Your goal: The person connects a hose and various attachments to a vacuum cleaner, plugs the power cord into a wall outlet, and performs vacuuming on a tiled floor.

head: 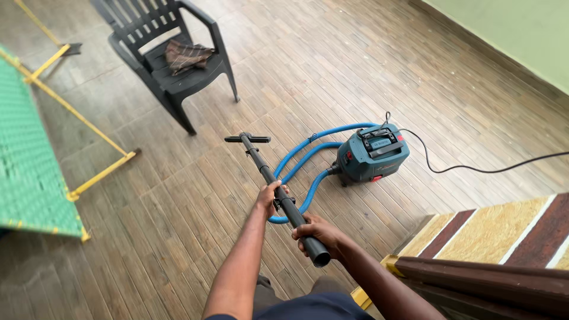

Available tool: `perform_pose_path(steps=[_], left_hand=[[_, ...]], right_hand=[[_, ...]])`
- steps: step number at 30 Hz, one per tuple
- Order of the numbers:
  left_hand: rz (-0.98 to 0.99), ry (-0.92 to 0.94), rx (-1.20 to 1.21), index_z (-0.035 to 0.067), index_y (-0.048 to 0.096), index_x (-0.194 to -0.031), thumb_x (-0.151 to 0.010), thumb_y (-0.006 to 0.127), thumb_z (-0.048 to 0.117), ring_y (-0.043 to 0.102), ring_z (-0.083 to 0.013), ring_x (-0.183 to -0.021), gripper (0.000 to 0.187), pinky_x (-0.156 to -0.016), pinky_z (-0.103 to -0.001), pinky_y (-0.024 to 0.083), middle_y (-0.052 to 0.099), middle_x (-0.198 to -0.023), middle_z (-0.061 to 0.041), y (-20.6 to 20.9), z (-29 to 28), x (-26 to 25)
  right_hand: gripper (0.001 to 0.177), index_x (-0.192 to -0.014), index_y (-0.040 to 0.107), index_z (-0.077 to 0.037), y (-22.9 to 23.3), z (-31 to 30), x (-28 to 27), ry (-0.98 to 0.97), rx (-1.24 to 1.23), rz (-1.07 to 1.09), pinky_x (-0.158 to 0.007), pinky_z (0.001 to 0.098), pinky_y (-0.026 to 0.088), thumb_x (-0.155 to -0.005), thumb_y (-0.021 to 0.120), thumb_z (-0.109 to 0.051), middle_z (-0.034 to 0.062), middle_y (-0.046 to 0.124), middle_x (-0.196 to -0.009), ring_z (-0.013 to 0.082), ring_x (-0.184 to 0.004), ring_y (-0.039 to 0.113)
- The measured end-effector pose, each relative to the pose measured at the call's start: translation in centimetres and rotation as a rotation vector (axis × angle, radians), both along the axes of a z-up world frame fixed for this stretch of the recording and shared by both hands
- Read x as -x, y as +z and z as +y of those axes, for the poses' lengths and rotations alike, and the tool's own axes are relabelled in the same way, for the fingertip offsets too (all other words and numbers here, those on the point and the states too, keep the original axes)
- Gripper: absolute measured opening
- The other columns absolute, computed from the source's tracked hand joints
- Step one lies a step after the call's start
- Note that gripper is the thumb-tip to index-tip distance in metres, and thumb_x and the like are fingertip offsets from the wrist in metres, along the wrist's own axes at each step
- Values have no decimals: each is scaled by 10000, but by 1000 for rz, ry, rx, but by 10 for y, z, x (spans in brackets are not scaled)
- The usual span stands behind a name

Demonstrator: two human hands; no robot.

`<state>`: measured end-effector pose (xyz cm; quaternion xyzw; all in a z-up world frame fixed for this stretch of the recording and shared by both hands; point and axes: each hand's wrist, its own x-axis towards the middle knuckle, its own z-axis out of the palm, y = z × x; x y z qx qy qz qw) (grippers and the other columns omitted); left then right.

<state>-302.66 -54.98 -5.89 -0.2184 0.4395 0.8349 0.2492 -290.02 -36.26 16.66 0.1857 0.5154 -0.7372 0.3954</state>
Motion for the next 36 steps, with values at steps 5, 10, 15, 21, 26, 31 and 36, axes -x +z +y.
perform_pose_path(steps=[5,10,15,21,26,31,36], left_hand=[[-40,-272,179,49,523,-1288,-934,657,329,616,-217,-1045,470,-782,-432,560,604,-1129,-104,26,-52,60],[-114,-364,128,145,232,-1594,-932,648,212,603,-239,-1160,785,-895,-449,562,545,-1389,-127,0,-68,125],[14,-608,247,165,221,-1583,-956,620,176,621,-195,-1200,743,-903,-414,563,470,-1469,4,-67,-83,171],[-36,-804,338,166,374,-1577,-998,569,301,622,-178,-1077,626,-818,-373,549,634,-1332,-67,-80,-84,262],[-59,-1010,393,201,378,-1572,-1007,610,319,619,-177,-992,622,-769,-354,534,663,-1190,-47,-95,-95,369],[-44,-1066,150,136,527,-1538,-961,582,273,673,-104,-1045,595,-713,-331,473,691,-1130,25,-119,-124,462],[-206,-1199,352,216,556,-1357,-998,569,390,651,-171,-977,399,-771,-360,532,696,-1097,-4,-123,-151,557]], right_hand=[[456,-1259,481,55,-63,-63,87,-188,45,-30,-512,308,592,-866,685,-56,133,668,-920,165,-635,684],[362,-1188,541,53,-140,-84,173,-241,45,-60,-522,323,607,-877,670,-82,119,655,-898,174,-635,686],[321,-1170,545,2,-223,-92,241,-375,79,-123,-514,322,593,-876,656,-64,141,691,-916,173,-631,689],[324,-1142,601,21,-270,-108,326,-515,-19,-92,-456,316,568,-851,707,-74,183,737,-896,199,-539,674],[470,-1137,669,-91,-274,-134,415,-233,-719,3,-677,423,579,-708,843,-170,152,758,-902,280,-754,738],[486,-1181,641,-90,-287,-176,508,-148,-1051,-16,-848,507,537,-764,818,-267,159,728,-1024,379,-1028,690],[710,-1477,450,-132,-275,-247,576,-348,-953,-115,-903,512,540,-819,708,-195,232,695,-1107,404,-1082,658]])
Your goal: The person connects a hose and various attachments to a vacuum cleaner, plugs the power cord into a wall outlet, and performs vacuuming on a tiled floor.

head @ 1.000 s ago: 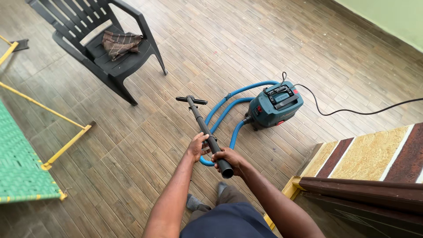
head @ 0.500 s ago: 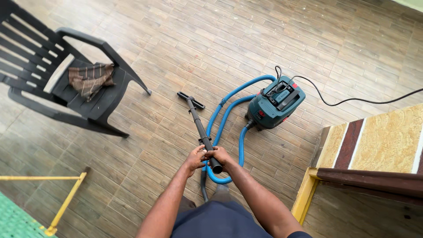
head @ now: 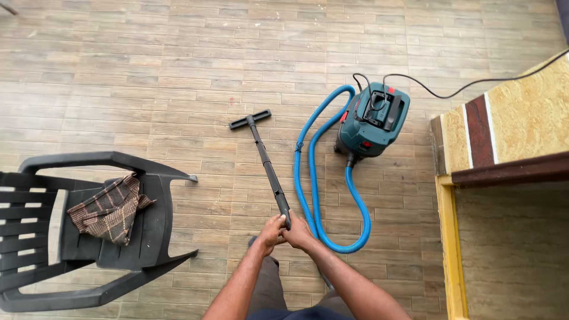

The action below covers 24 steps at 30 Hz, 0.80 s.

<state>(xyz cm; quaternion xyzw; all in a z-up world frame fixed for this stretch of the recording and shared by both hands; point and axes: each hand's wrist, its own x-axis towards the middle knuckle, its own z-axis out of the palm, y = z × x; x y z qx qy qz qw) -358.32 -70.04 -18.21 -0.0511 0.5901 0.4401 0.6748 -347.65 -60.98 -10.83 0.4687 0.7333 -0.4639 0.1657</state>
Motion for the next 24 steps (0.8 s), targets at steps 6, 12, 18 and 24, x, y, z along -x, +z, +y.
perform_pose_path(steps=[6,12,18,24], left_hand=[[-26,47,-48,81,471,-1229,-1041,628,334,665,-275,-864,351,-698,-449,585,634,-1000,-144,-13,10,47],[-37,246,-281,239,329,-1486,-1036,378,328,724,-285,-821,461,-658,-407,631,696,-1034,-170,36,-7,60],[-10,115,-246,225,335,-1498,-992,482,154,714,-255,-828,532,-655,-410,627,658,-1048,-166,46,-25,42],[-244,385,-156,160,403,-1382,-974,650,109,684,-244,-913,480,-743,-364,605,677,-1160,-222,-34,-45,-34]], right_hand=[[741,-1536,420,-154,63,-52,37,-39,-85,-86,-1035,522,464,-848,692,-203,254,592,-1290,435,-1205,573],[701,-1437,483,-76,79,-63,10,-641,392,653,-1011,377,554,-784,740,-68,150,589,-1375,254,-1275,609],[545,-1413,515,-35,13,-103,-68,-1026,600,761,-886,358,606,-889,661,-64,136,649,-1250,203,-1098,681],[532,-1379,551,-36,-125,-175,-186,-1210,423,392,-720,312,591,-864,680,-75,51,714,-1097,131,-912,693]])
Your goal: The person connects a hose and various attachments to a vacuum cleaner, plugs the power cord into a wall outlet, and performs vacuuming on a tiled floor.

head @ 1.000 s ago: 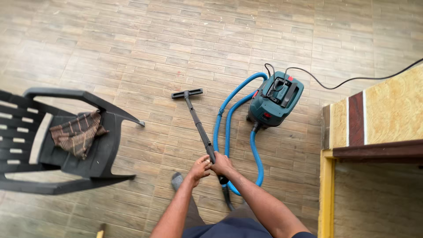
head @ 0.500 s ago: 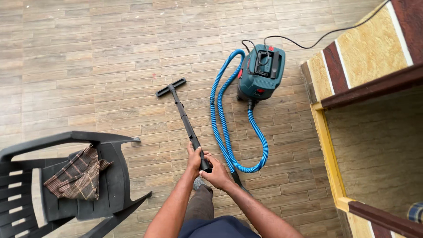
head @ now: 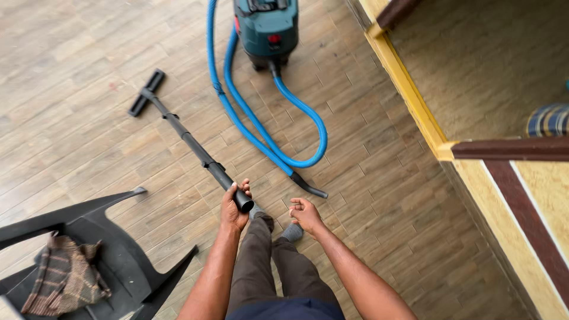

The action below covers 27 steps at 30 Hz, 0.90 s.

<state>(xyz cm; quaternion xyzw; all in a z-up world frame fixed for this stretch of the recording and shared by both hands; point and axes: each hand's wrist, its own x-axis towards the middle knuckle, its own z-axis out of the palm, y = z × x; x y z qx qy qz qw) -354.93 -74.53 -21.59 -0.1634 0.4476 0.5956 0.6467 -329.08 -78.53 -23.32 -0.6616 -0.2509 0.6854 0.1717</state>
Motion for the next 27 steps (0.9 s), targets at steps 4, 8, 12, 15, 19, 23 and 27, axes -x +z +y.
perform_pose_path(steps=[4,8,12,15,19,23,27], left_hand=[[-222,-34,53,57,539,-1295,-966,677,156,697,-224,-965,370,-778,-301,609,679,-1167,-187,-69,-29,-58],[-292,-125,90,3,551,-1298,-966,661,152,701,-249,-1013,381,-805,-310,618,659,-1216,-219,-127,-46,-106],[-393,-184,146,-88,563,-1333,-941,638,119,663,-308,-1132,449,-892,-334,610,597,-1329,-303,-194,-66,-138],[-417,-306,154,-93,577,-1293,-918,638,101,608,-346,-1242,426,-1002,-368,571,563,-1384,-302,-239,-83,-146],[-463,-431,150,-34,614,-1173,-903,680,123,535,-420,-1350,319,-1122,-537,476,549,-1428,-271,-274,-100,-141],[-538,-579,95,17,636,-1129,-885,754,164,516,-411,-1371,308,-1111,-669,437,550,-1433,-230,-288,-104,-130],[-461,-737,99,79,631,-1153,-796,853,184,534,-374,-1383,434,-1122,-591,464,566,-1441,-188,-282,-99,-126]], right_hand=[[505,-1374,595,-72,-110,-56,-72,-5,105,-191,-694,310,577,-879,687,-110,29,714,-1041,122,-875,675],[519,-1386,560,-83,-223,-84,-114,-116,242,-235,-713,316,595,-882,684,-103,55,718,-1083,139,-900,700],[494,-1388,543,-54,-349,-111,-138,-373,328,-111,-760,388,599,-917,677,-113,108,677,-1155,206,-944,677],[490,-1389,476,-85,-452,-132,-152,-633,407,18,-853,448,605,-933,648,-132,156,674,-1190,283,-1043,701],[361,-1290,579,18,-570,-150,-170,-994,376,192,-1017,565,558,-957,613,-118,199,600,-1323,382,-1262,582],[337,-1296,608,-85,-628,-124,-184,-1408,300,230,-1108,590,419,-975,595,-184,48,522,-1412,269,-1399,424],[339,-1274,595,-131,-619,-87,-189,-1402,146,230,-1095,564,465,-949,688,-133,43,552,-1367,262,-1348,476]])
